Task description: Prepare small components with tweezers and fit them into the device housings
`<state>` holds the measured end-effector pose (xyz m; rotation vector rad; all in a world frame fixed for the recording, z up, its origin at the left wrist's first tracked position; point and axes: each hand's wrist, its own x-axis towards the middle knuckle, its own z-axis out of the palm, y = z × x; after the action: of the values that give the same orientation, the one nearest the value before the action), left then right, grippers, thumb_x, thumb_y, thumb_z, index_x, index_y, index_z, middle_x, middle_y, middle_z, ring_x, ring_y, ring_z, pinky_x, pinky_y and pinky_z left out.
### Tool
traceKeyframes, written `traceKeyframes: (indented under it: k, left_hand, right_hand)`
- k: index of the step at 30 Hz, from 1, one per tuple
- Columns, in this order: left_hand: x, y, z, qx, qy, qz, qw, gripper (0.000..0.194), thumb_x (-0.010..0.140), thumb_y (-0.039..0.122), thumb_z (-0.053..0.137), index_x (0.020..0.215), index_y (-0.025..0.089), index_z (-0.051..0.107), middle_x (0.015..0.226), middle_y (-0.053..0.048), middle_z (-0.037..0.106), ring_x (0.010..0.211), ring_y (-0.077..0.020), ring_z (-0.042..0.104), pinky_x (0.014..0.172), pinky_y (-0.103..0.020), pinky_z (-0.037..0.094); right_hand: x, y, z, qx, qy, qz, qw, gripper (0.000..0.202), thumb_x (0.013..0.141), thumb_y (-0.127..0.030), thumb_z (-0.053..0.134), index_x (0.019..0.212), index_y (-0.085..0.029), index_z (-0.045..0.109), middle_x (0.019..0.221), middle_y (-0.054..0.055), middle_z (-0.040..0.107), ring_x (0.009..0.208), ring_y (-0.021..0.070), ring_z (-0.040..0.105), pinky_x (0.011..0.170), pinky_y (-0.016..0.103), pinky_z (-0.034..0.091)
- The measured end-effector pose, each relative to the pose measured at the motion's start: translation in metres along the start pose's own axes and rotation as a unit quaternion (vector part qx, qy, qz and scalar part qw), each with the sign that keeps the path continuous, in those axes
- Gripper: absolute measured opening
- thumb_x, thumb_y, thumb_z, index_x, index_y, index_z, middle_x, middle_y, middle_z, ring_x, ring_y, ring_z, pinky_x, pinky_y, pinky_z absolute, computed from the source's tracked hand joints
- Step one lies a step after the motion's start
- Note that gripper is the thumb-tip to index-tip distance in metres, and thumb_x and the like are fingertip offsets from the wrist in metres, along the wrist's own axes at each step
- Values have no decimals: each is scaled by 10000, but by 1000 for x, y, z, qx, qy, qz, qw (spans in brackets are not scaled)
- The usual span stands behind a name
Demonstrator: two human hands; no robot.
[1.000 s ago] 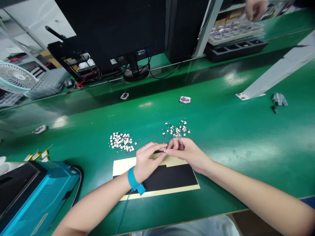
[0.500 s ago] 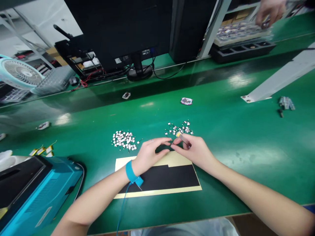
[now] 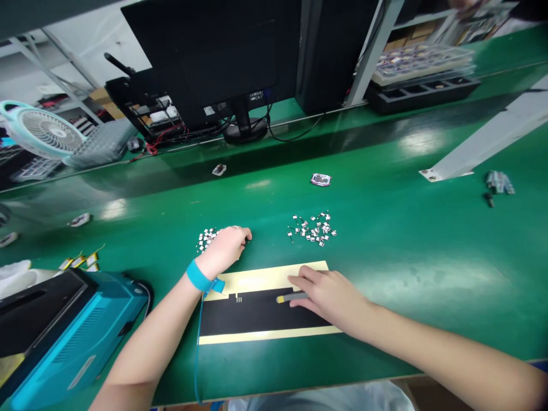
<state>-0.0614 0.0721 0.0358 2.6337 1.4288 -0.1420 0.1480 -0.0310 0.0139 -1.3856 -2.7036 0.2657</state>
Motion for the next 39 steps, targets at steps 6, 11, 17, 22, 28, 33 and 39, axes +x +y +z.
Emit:
traceKeyframes:
  k: [6, 11, 17, 22, 28, 33, 39]
  left_hand:
    - [0, 5, -8, -28, 5, -10, 1000, 321, 694, 0, 393, 871, 163, 606, 816, -74, 627, 732, -194, 588, 641, -270, 441]
    - [4, 9, -8, -69, 63, 19, 995, 361, 734, -11, 345, 849, 178, 630, 798, -56, 613, 763, -177, 579, 695, -273, 448]
    - [6, 6, -6, -128, 62, 33, 989, 402, 743, -8, 359, 969, 208, 613, 872, -51, 613, 791, -170, 576, 717, -278, 457]
    - [0, -8, -16, -140, 37, 73, 987, 401, 714, 14, 432, 1019, 234, 571, 998, -20, 610, 886, -183, 575, 743, -278, 465]
    - [3, -3, -7, -126, 12, 83, 988, 307, 694, 42, 523, 935, 210, 611, 936, -23, 657, 812, -185, 613, 702, -264, 475]
    - [7, 4, -1, -160, 23, 89, 983, 251, 707, 24, 487, 857, 176, 619, 823, -29, 653, 705, -146, 615, 630, -212, 472]
    - [7, 8, -2, -203, 6, 50, 978, 253, 704, 23, 488, 899, 142, 596, 805, -42, 605, 691, -128, 590, 643, -216, 494]
  right_hand:
    - [-3, -7, -5, -76, -48, -10, 996, 168, 755, -137, 567, 917, -167, 596, 838, 51, 580, 586, 175, 601, 463, 260, 427]
    - [-3, -11, -3, -64, -50, -15, 997, 134, 812, -140, 481, 878, -143, 597, 817, 65, 578, 597, 186, 605, 458, 273, 439]
    - [-4, -7, 2, -48, -41, -18, 998, 125, 789, -99, 488, 819, -160, 593, 792, 39, 574, 563, 171, 591, 445, 269, 410]
    - [-4, -8, 2, -49, -50, -2, 998, 177, 766, -68, 497, 890, -155, 589, 836, 44, 578, 578, 181, 597, 436, 278, 407]
    - [-4, -8, 4, -64, -37, -18, 997, 126, 771, -93, 514, 824, -165, 602, 795, 36, 571, 540, 166, 580, 403, 270, 366]
    - [-4, -9, 4, -60, -33, -16, 997, 107, 771, -99, 522, 757, -167, 603, 770, 27, 576, 521, 160, 575, 393, 278, 324]
    - [-2, -7, 2, -37, -50, 8, 998, 202, 704, -83, 594, 883, -177, 597, 851, 12, 591, 566, 159, 594, 425, 267, 344]
